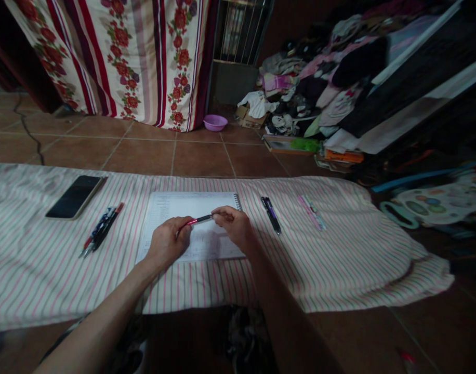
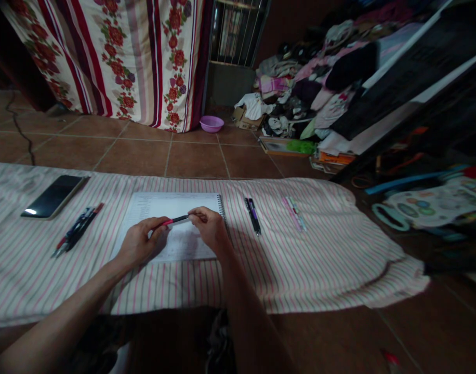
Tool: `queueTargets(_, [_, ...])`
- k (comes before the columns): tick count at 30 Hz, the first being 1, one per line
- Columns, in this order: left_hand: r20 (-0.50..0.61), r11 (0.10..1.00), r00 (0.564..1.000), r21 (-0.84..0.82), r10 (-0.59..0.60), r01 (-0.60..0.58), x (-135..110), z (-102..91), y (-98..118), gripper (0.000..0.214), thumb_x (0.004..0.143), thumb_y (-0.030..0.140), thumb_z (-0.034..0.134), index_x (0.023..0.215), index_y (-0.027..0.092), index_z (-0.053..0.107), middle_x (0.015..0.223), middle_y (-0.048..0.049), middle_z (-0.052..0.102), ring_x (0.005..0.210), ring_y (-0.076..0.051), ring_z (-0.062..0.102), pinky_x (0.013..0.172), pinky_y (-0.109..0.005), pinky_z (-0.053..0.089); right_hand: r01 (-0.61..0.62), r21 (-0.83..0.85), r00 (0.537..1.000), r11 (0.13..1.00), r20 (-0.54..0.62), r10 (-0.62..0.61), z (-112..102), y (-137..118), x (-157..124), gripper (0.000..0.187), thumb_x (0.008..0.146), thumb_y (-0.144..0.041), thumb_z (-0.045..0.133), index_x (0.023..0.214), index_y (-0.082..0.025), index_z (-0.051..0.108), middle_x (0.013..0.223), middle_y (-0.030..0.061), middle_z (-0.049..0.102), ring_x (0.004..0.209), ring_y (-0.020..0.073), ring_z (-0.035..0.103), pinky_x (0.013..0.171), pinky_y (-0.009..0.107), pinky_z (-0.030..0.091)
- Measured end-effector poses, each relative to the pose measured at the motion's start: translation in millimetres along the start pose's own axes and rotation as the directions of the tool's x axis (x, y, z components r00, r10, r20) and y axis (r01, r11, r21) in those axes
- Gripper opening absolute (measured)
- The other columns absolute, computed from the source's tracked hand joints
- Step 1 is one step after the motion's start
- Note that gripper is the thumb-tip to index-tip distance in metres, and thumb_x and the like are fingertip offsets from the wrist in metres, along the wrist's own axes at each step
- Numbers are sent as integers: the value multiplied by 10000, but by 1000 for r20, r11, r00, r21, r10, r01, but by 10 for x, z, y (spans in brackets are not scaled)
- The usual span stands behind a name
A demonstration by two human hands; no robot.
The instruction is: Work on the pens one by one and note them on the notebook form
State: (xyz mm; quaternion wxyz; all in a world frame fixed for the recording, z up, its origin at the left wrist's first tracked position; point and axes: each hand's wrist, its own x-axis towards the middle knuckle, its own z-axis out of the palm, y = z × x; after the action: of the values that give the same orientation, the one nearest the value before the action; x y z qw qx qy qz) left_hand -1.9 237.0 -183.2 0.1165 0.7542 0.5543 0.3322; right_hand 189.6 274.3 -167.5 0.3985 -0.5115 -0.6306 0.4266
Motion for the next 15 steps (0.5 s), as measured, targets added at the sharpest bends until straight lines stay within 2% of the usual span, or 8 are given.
queueTargets(15, [-6,995,996,33,93,-93,-15,4,-28,271,873,213,399,1011,172,628,870,-60,683,799,-178,624,719,-293,494,81,-240,997,967,26,-77,7,-18,-16,243,803,-370,473,693,-170,556,570,-13,530,546,110,502,543,216,379])
